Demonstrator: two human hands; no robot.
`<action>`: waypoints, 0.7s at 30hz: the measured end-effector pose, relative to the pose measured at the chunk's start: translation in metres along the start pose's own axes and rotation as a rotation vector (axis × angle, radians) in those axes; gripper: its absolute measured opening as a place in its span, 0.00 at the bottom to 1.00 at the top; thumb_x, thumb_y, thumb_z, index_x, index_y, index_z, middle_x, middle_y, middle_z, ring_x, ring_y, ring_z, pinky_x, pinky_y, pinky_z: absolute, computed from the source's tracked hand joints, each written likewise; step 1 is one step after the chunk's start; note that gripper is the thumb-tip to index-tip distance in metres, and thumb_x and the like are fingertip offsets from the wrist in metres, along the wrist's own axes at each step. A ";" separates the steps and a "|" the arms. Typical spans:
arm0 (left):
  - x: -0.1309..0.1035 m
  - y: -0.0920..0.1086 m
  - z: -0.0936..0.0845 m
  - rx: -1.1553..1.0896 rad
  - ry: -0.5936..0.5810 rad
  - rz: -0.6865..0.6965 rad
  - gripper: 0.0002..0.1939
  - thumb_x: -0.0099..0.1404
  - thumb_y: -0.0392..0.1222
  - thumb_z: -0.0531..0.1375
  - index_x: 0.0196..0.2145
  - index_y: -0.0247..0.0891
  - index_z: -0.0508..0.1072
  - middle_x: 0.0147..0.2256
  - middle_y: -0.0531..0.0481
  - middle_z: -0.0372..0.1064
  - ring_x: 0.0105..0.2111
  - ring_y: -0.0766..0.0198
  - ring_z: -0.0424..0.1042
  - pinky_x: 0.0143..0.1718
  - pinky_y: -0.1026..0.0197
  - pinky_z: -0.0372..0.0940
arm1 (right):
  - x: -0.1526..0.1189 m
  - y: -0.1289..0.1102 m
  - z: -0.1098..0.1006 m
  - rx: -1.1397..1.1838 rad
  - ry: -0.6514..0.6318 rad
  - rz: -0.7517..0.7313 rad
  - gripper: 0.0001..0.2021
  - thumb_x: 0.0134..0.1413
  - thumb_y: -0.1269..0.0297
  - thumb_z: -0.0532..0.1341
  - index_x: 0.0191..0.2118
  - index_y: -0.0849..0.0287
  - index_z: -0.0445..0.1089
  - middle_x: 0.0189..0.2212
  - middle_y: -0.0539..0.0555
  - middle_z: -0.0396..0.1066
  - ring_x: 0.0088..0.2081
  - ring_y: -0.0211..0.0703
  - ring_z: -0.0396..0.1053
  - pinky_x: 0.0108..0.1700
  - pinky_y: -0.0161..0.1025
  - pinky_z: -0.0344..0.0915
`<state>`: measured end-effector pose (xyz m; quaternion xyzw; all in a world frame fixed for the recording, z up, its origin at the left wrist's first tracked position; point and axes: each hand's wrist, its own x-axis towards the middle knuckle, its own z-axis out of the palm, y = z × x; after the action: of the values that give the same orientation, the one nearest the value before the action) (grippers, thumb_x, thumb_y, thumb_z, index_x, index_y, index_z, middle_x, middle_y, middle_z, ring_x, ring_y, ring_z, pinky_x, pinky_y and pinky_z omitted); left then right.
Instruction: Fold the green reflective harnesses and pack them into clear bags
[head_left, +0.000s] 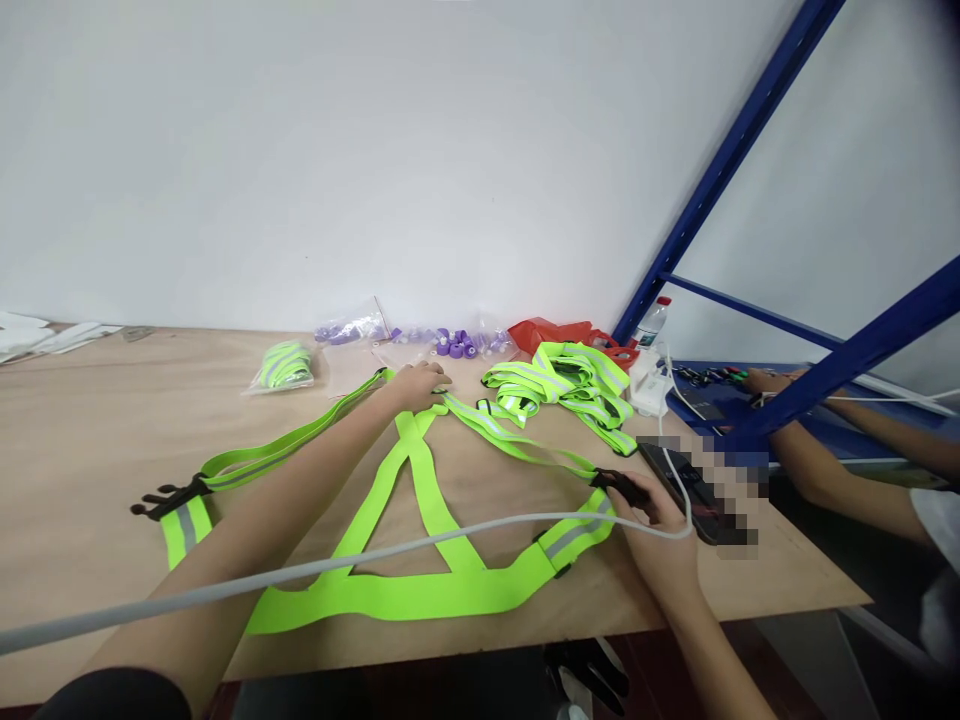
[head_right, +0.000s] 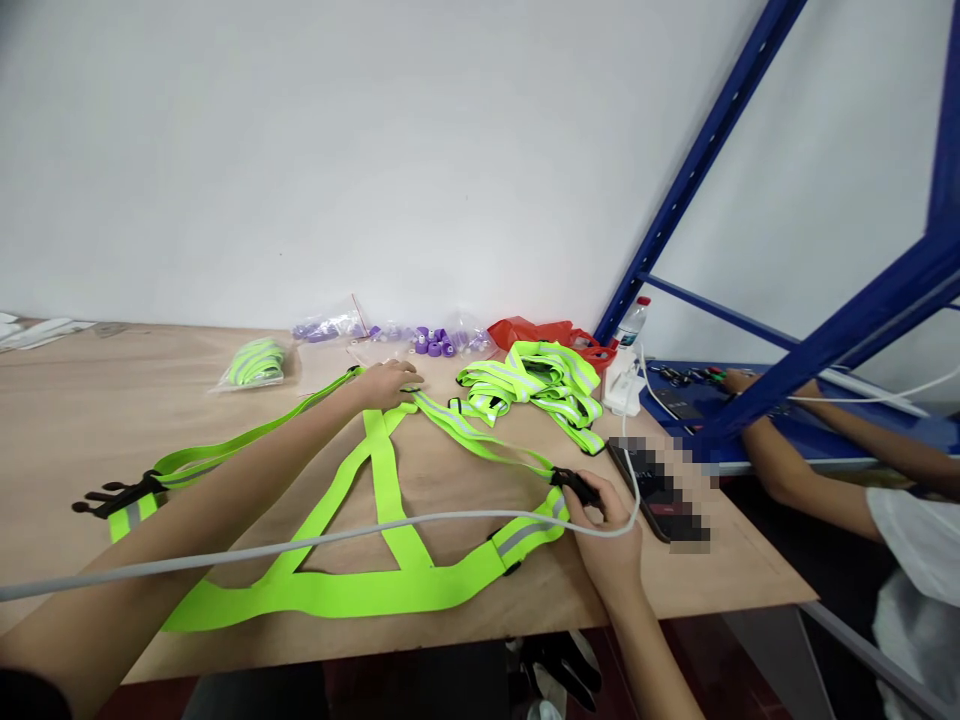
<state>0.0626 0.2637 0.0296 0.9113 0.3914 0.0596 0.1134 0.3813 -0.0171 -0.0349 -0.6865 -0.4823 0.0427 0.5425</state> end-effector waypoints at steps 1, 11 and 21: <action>0.000 0.002 -0.001 0.019 0.019 -0.020 0.21 0.64 0.44 0.62 0.55 0.44 0.75 0.59 0.41 0.67 0.59 0.45 0.63 0.58 0.51 0.59 | 0.001 -0.003 0.000 0.012 -0.008 -0.012 0.17 0.52 0.51 0.66 0.43 0.57 0.75 0.41 0.60 0.79 0.41 0.55 0.77 0.45 0.52 0.74; -0.060 0.121 -0.009 -0.013 0.163 0.204 0.20 0.70 0.38 0.53 0.57 0.43 0.73 0.55 0.43 0.72 0.57 0.50 0.68 0.59 0.50 0.62 | 0.005 -0.013 0.001 0.049 -0.094 -0.075 0.18 0.57 0.53 0.63 0.49 0.55 0.78 0.49 0.59 0.79 0.52 0.59 0.75 0.59 0.58 0.68; -0.150 0.212 0.093 -0.030 -0.084 0.707 0.43 0.71 0.62 0.53 0.70 0.25 0.53 0.70 0.32 0.48 0.71 0.44 0.47 0.70 0.44 0.45 | 0.014 0.001 -0.004 0.016 -0.247 -0.054 0.20 0.57 0.54 0.63 0.52 0.57 0.78 0.52 0.59 0.78 0.55 0.58 0.74 0.58 0.53 0.70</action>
<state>0.1258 -0.0016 -0.0093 0.9902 0.0461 0.0635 0.1153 0.3918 -0.0099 -0.0279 -0.6583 -0.5635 0.1163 0.4854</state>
